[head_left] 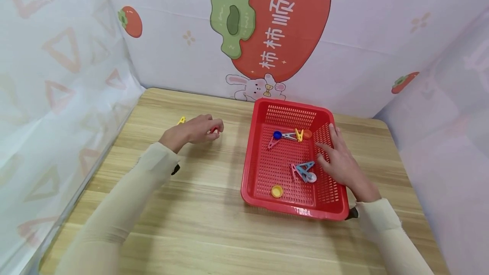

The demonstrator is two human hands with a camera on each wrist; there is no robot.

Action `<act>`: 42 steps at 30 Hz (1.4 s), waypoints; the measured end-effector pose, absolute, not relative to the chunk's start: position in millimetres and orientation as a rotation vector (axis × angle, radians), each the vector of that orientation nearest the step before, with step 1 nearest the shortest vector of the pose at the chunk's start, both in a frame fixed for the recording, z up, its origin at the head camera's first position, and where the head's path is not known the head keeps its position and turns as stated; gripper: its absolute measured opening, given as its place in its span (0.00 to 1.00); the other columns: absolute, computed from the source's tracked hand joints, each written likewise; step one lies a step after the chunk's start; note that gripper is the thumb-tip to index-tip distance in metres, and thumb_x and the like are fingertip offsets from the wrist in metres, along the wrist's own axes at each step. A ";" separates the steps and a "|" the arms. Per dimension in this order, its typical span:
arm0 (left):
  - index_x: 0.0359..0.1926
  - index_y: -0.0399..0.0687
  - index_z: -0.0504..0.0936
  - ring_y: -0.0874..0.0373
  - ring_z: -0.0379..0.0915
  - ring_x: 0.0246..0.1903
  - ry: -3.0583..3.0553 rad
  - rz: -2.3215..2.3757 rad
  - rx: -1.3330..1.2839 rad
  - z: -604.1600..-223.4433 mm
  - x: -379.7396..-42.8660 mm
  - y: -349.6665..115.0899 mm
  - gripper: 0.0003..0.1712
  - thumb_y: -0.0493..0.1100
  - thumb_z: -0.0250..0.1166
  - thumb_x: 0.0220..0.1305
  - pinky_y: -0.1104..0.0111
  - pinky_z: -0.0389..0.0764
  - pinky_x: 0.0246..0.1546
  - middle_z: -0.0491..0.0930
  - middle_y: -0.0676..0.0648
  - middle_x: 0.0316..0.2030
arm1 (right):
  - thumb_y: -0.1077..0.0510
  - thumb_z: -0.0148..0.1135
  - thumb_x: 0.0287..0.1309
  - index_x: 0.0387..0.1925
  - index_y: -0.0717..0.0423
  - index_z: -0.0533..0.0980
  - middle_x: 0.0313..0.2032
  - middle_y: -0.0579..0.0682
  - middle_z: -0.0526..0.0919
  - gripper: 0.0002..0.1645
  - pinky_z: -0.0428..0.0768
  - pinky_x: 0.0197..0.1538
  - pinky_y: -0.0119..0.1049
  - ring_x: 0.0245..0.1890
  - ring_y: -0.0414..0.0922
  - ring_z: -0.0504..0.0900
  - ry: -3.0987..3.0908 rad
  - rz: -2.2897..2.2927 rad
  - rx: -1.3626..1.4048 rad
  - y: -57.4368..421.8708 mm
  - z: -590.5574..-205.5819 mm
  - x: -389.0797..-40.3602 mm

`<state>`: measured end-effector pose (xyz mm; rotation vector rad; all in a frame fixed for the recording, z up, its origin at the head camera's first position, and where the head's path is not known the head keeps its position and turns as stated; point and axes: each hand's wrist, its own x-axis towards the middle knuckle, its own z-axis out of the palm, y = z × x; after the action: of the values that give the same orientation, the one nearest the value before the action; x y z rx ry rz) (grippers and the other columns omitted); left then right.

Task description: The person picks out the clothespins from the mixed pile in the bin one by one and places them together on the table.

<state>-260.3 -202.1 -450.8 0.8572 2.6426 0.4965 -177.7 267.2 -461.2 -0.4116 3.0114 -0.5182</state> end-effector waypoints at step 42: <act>0.50 0.53 0.76 0.46 0.70 0.51 2.715 0.278 0.666 -471.5 -275.8 -158.1 0.05 0.39 0.56 0.79 0.55 0.74 0.55 0.76 0.43 0.44 | 0.57 0.61 0.73 0.72 0.69 0.75 0.88 0.63 0.31 0.32 0.58 0.73 0.80 0.87 0.68 0.32 3.003 -0.508 -0.386 266.9 -461.3 -176.9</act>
<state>-275.8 -158.1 -471.5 0.6658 2.7154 0.2781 -176.9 266.9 -461.3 -0.3864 3.0026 -0.5084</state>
